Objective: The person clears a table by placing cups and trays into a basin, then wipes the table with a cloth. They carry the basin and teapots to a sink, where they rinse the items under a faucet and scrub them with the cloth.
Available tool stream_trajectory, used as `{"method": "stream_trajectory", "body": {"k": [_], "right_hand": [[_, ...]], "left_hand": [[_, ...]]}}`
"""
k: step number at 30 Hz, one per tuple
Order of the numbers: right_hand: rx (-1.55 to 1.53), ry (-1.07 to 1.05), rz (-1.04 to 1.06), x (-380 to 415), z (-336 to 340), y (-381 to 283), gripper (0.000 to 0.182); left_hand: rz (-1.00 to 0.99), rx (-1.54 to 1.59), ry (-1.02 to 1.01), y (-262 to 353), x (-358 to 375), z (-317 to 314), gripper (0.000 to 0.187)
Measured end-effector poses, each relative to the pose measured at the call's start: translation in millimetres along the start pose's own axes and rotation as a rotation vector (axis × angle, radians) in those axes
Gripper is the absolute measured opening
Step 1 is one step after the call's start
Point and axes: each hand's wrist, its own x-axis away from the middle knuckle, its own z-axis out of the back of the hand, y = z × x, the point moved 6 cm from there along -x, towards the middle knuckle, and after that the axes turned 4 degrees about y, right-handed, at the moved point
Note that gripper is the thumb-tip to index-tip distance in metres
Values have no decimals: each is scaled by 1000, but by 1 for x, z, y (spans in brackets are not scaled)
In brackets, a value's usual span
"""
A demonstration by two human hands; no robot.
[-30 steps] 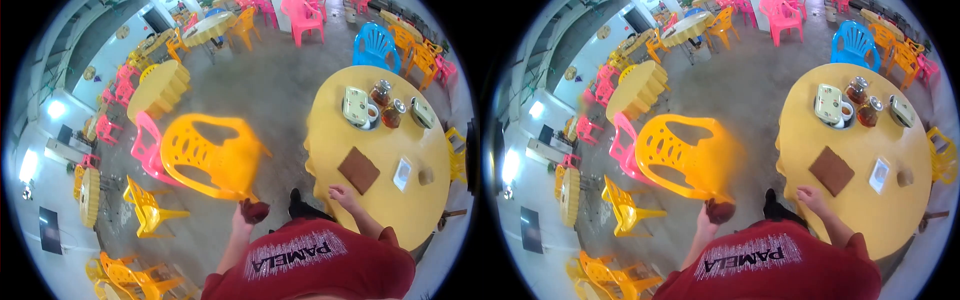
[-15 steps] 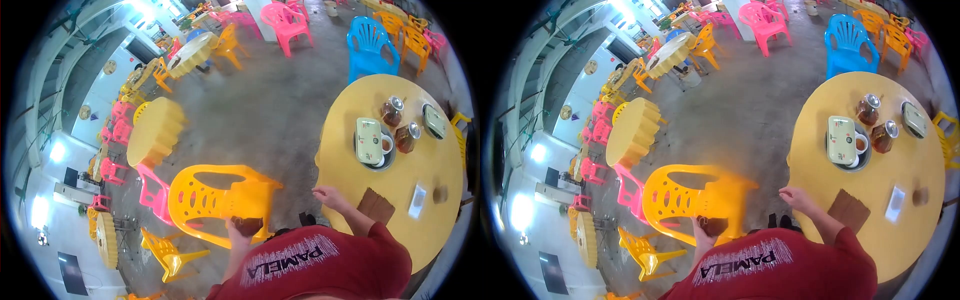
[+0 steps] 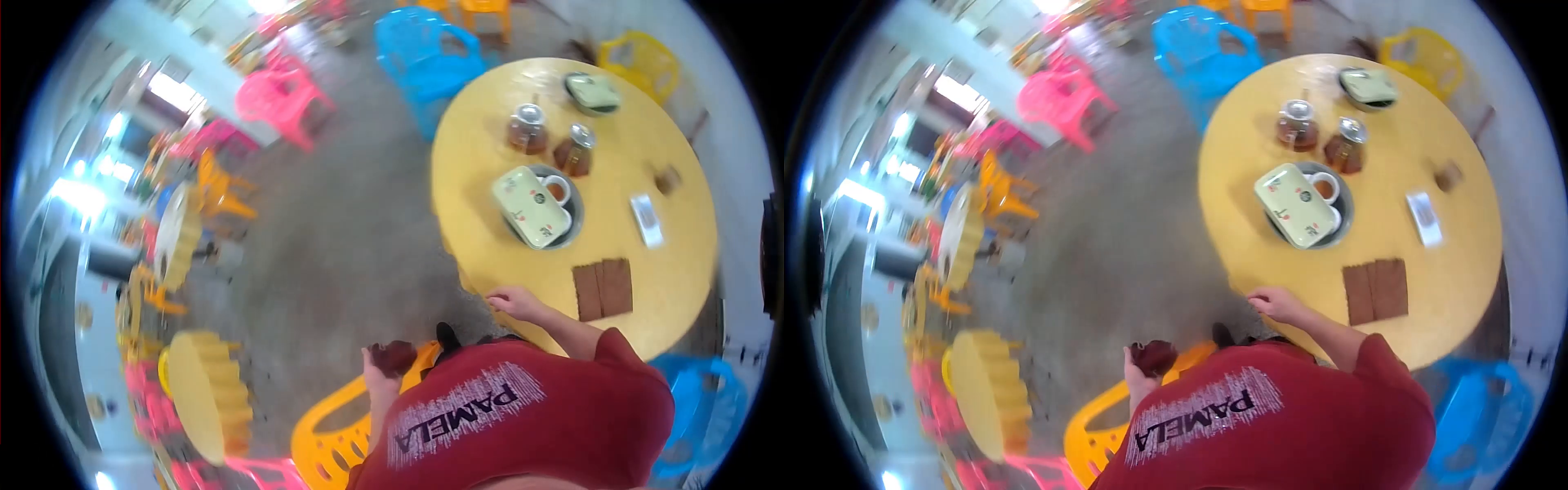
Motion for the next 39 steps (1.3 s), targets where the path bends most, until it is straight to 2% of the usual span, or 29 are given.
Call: {"method": "stream_trajectory", "body": {"k": [5,9,12,14,16,18,21,22,24,25,27,28,30,31,32,35,38,39], "right_hand": [[-336,149,-290,-31,-27,17,22],[-531,354,-433,-25,-12,28,22],[-659,721,-535,7,26,39,23],[-720,1010,-499,31,63,55,23],[-580,1368,-388,51,109,68,23],[-321,1524,-305,56,161,80,27],[-66,1508,-240,30,217,65,31],[-51,1477,-245,20,220,68,32],[1,1423,-239,0,234,67,32],[-112,1387,-275,-5,232,60,32],[109,1422,-301,-11,230,59,32],[224,1433,-312,-14,229,56,32],[223,1448,-258,-19,233,30,34],[211,1458,-233,-23,238,23,35],[199,1473,-209,-28,242,16,36],[61,1350,-286,-54,256,-2,39],[128,1265,-318,-83,267,-21,41],[97,1203,-390,-92,270,-26,36]], "left_hand": [[-67,-233,-86,85,-68,-30,35],[-6,-338,-263,117,-120,-61,38],[61,-417,-366,119,-126,-110,40],[115,-402,-490,108,-143,-136,41],[201,-437,-551,90,-150,-168,41],[310,-516,-537,63,-140,-207,41],[118,-707,-487,37,-160,-256,36],[-10,-853,-451,37,-148,-283,36],[-156,-1025,-638,18,-145,-333,35],[-196,-1061,-691,5,-149,-357,34],[-268,-1128,-783,-23,-164,-399,31],[-220,-1264,-794,-36,-159,-421,28],[-182,-1286,-861,-70,-156,-460,31],[-121,-1430,-895,-84,-153,-478,36],[-163,-1462,-948,-99,-157,-494,37],[-216,-1516,-1099,-153,-173,-527,40],[-114,-1496,-1193,-194,-185,-545,40],[-73,-1478,-1227,-206,-189,-548,39]]}}
